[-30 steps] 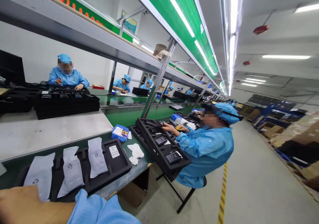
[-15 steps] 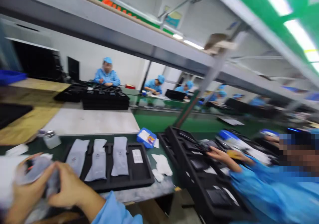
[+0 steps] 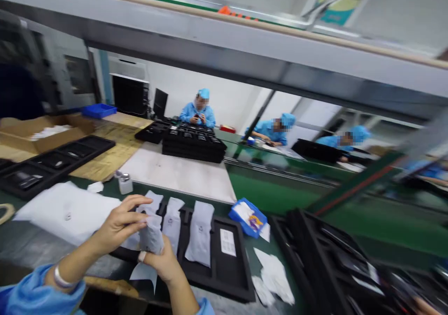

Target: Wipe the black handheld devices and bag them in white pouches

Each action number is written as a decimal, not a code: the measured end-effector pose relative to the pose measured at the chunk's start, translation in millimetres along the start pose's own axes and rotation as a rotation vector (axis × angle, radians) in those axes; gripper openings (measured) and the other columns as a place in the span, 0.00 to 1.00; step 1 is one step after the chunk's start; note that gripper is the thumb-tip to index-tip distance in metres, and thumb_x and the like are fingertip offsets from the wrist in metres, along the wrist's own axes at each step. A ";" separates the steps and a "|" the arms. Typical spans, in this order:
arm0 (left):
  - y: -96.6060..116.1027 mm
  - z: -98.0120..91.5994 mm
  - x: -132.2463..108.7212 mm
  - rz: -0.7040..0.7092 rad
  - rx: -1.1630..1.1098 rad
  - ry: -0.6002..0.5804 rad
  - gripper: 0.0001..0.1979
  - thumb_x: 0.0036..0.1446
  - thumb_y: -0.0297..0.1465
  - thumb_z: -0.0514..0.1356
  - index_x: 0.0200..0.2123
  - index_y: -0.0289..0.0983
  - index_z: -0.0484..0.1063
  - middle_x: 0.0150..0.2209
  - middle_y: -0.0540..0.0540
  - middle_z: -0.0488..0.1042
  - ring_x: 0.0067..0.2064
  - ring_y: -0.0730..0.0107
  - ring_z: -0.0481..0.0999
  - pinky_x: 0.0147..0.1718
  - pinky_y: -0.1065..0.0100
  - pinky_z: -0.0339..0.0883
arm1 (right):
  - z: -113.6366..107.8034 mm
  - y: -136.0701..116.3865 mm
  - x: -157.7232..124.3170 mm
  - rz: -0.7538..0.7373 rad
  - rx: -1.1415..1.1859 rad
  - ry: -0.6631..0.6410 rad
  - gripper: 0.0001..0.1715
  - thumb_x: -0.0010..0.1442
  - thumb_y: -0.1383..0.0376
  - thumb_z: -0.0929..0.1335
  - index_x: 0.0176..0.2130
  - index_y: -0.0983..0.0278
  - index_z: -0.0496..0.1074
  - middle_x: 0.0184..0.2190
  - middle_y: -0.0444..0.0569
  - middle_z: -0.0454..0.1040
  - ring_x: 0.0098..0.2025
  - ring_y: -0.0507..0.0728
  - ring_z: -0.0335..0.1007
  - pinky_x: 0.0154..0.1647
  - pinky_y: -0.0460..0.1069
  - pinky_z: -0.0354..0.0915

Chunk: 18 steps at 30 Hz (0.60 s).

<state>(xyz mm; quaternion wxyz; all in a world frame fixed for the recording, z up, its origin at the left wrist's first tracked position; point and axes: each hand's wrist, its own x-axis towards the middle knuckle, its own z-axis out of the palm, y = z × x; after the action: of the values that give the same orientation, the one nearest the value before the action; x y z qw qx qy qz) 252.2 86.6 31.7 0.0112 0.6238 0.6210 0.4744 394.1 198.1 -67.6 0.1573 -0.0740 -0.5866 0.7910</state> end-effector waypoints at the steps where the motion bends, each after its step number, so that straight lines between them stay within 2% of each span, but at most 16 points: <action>1: 1.7 2.2 8.2 0.040 0.027 -0.006 0.11 0.64 0.36 0.57 0.41 0.48 0.80 0.55 0.46 0.73 0.58 0.56 0.68 0.58 0.51 0.62 | -4.5 -3.5 -5.3 0.042 0.036 -0.009 0.26 0.42 0.56 0.79 0.39 0.64 0.75 0.31 0.46 0.76 0.31 0.57 0.72 0.37 0.54 0.71; 3: 7.2 14.0 26.5 0.106 0.044 -0.033 0.12 0.65 0.35 0.56 0.38 0.47 0.80 0.48 0.46 0.78 0.55 0.57 0.71 0.56 0.51 0.64 | -15.2 -10.5 -15.4 0.100 0.121 -0.008 0.30 0.38 0.57 0.81 0.39 0.65 0.75 0.31 0.47 0.76 0.30 0.57 0.73 0.36 0.54 0.71; 5: 18.0 33.0 45.5 0.142 0.019 -0.068 0.12 0.66 0.36 0.54 0.37 0.44 0.79 0.40 0.46 0.79 0.49 0.59 0.74 0.49 0.57 0.69 | -29.6 -17.9 -27.4 0.107 0.200 0.024 0.35 0.35 0.57 0.82 0.43 0.65 0.74 0.30 0.47 0.76 0.30 0.58 0.74 0.37 0.55 0.71; 8: 43.3 68.9 74.4 0.161 0.005 -0.092 0.14 0.67 0.36 0.53 0.34 0.41 0.77 0.30 0.47 0.75 0.36 0.65 0.74 0.36 0.66 0.68 | -56.7 -29.9 -53.0 0.041 0.224 0.136 0.37 0.38 0.55 0.81 0.45 0.65 0.73 0.31 0.47 0.77 0.32 0.60 0.76 0.38 0.57 0.72; 10: 60.8 95.7 95.5 0.154 -0.001 -0.107 0.15 0.67 0.36 0.52 0.33 0.40 0.76 0.28 0.49 0.73 0.32 0.68 0.72 0.33 0.68 0.65 | -78.2 -37.6 -72.4 -0.035 0.174 0.238 0.35 0.40 0.53 0.80 0.45 0.65 0.74 0.33 0.48 0.77 0.35 0.61 0.77 0.41 0.56 0.71; 14: 77.5 151.3 139.7 0.072 -0.081 -0.148 0.14 0.67 0.34 0.52 0.33 0.38 0.74 0.29 0.50 0.75 0.32 0.69 0.74 0.35 0.69 0.65 | -132.0 -48.8 -100.8 -0.138 -0.055 0.495 0.34 0.47 0.48 0.76 0.47 0.65 0.73 0.37 0.51 0.78 0.40 0.62 0.76 0.44 0.56 0.70; 18: 65.1 200.8 161.9 0.066 -0.108 -0.159 0.12 0.65 0.32 0.51 0.42 0.38 0.75 0.40 0.46 0.78 0.43 0.63 0.76 0.44 0.64 0.68 | -189.0 -53.5 -110.1 -0.121 -0.404 0.800 0.33 0.52 0.43 0.70 0.46 0.66 0.72 0.37 0.52 0.79 0.39 0.63 0.76 0.41 0.56 0.71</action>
<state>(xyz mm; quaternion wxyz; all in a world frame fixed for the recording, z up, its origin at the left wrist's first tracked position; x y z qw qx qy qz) 387.8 314.4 54.2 0.0786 0.6783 0.5705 0.4563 563.2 346.2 -81.0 0.4001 -0.3687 -0.6255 0.5593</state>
